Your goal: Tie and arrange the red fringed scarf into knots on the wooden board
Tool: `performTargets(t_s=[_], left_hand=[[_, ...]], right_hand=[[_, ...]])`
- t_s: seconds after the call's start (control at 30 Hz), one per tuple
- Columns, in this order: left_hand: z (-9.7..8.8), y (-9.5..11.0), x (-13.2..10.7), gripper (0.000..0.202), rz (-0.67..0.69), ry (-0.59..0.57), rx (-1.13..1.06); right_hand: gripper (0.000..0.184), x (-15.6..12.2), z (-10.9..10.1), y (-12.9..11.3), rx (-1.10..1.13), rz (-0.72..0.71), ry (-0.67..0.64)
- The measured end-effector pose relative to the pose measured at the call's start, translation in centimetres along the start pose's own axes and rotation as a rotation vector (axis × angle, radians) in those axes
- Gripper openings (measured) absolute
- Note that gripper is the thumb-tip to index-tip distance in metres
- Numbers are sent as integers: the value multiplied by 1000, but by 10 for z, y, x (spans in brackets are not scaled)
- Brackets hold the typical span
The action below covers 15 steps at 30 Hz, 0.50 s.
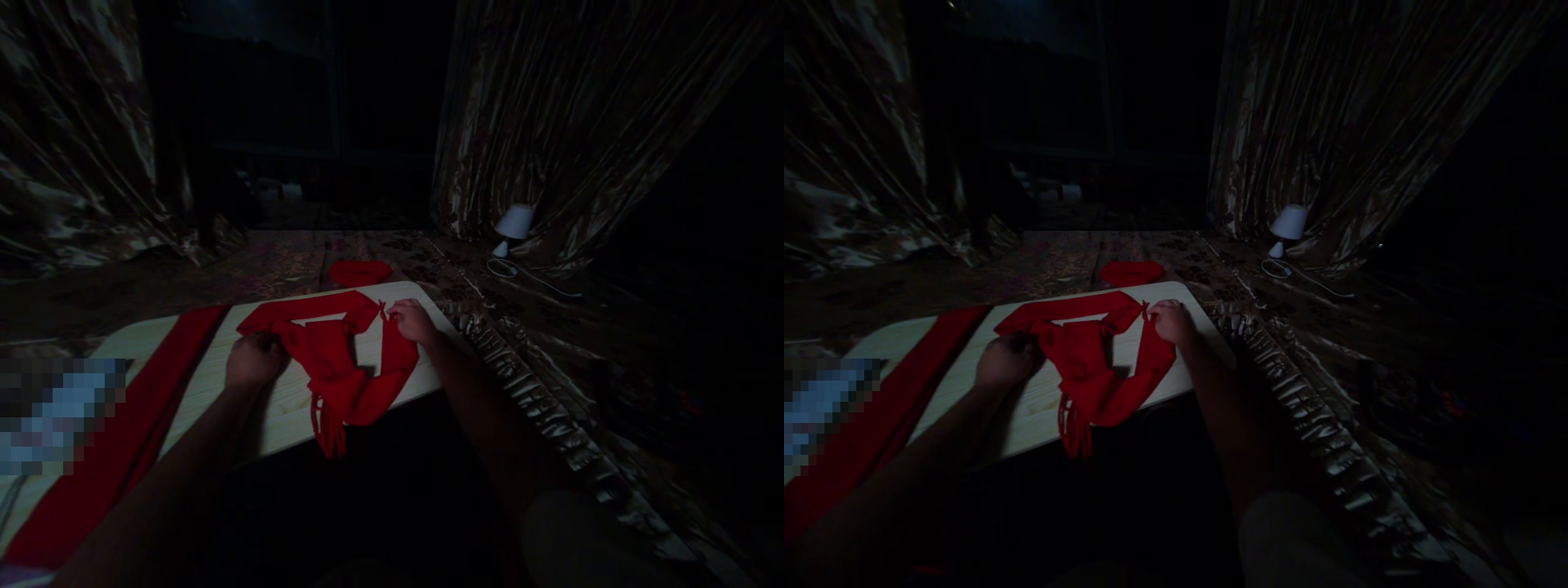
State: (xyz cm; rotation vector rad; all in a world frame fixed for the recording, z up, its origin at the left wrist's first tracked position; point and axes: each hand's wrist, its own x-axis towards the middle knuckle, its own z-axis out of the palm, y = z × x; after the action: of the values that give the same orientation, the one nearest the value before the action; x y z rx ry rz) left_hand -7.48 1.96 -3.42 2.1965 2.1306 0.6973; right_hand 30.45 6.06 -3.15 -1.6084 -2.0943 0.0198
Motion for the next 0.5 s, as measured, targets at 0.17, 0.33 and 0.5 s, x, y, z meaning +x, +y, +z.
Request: performTargets(t_s=[0.17, 0.33, 0.5], left_hand=[[1, 0, 0, 40, -1, 5, 11], [4, -3, 1, 39, 14, 24, 9], [7, -4, 3, 37, 15, 26, 16]], right_hand=[[34, 11, 6, -19, -127, 25, -133], [41, 24, -4, -6, -268, 152, -139], [46, 33, -7, 8, -214, 179, 24]])
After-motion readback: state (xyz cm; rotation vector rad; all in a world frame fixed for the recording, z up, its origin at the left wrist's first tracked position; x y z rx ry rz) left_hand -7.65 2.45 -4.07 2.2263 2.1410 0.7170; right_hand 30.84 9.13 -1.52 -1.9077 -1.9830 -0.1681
